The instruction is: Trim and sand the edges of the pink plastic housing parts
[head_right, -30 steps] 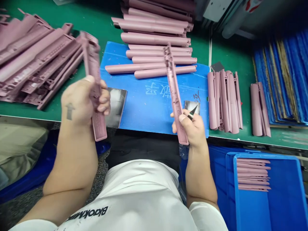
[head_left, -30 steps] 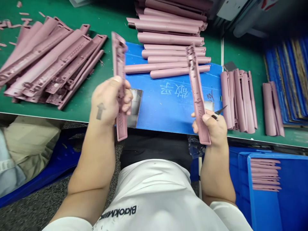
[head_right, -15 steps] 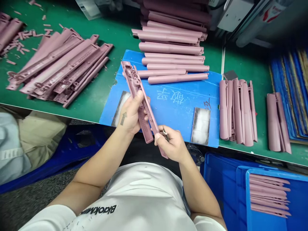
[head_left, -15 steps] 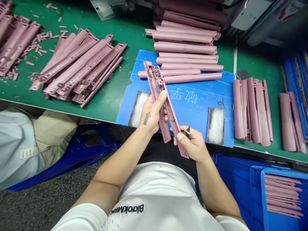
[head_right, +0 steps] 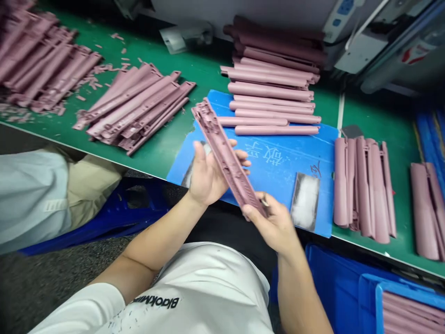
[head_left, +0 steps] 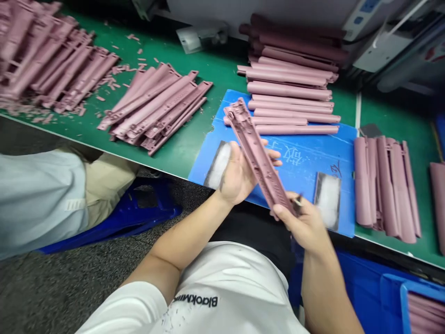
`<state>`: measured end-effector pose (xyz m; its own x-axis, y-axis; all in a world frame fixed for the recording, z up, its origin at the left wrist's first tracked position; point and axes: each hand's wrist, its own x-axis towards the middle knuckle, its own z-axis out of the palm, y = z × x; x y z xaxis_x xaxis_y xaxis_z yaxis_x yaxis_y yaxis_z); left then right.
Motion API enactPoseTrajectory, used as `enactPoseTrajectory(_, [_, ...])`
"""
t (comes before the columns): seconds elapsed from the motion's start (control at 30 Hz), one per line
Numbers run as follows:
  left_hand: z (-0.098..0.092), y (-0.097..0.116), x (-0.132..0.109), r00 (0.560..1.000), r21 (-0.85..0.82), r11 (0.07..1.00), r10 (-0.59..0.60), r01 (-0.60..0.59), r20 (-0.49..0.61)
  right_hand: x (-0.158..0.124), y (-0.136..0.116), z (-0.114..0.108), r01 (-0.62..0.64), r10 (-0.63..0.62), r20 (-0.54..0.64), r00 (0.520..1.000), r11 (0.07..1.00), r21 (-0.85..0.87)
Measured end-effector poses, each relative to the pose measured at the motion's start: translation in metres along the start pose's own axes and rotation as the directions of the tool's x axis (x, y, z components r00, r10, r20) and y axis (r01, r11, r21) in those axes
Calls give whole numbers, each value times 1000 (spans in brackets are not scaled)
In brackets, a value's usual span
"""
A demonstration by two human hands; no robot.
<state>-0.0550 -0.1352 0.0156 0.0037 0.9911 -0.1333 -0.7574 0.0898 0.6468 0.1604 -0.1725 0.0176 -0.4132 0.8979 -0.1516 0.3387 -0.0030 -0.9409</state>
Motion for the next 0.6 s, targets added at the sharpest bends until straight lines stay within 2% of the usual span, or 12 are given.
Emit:
enactPoseTrajectory(0.1, [-25,19,0,990,-47,992,-118,121,72,-3,-1,-41,39,-49,-79,996,991,-127])
enactPoseTrajectory(0.17, [-39,32,0,966,-4,969,-246,247,84,-3,-3,-71,89,-103,-44,994,963,-256])
enactPoseTrajectory(0.2, [-44,38,-1,935,39,941,-338,335,113,-2,-5,-85,123,-127,5,992,944,-306])
enactPoseTrajectory(0.27, [-49,46,-2,813,151,843,-538,517,223,3,-8,-108,188,-138,157,978,910,-371])
enactPoseTrajectory(0.33, [-47,50,-4,614,296,708,-705,642,355,10,-12,-122,242,-112,320,941,883,-402])
enactPoseTrajectory(0.4, [-42,47,-7,411,455,592,-799,665,439,20,-17,-123,300,-85,467,880,862,-408])
enactPoseTrajectory(0.43, [-40,43,-10,325,528,548,-827,649,459,26,-19,-121,322,-67,532,844,857,-403])
enactPoseTrajectory(0.47, [-39,37,-13,259,585,515,-846,627,467,31,-22,-116,335,-42,590,806,855,-396])
enactPoseTrajectory(0.5, [-38,31,-17,208,624,492,-857,607,472,36,-24,-111,338,-16,633,774,855,-392])
enactPoseTrajectory(0.53, [-37,24,-21,188,645,486,-860,590,475,40,-26,-105,333,12,656,755,854,-399])
enactPoseTrajectory(0.57, [-37,17,-25,186,660,484,-863,575,471,43,-27,-100,327,22,654,756,853,-407])
enactPoseTrajectory(0.6, [-37,10,-30,205,665,484,-866,569,456,46,-28,-97,317,21,630,777,850,-420])
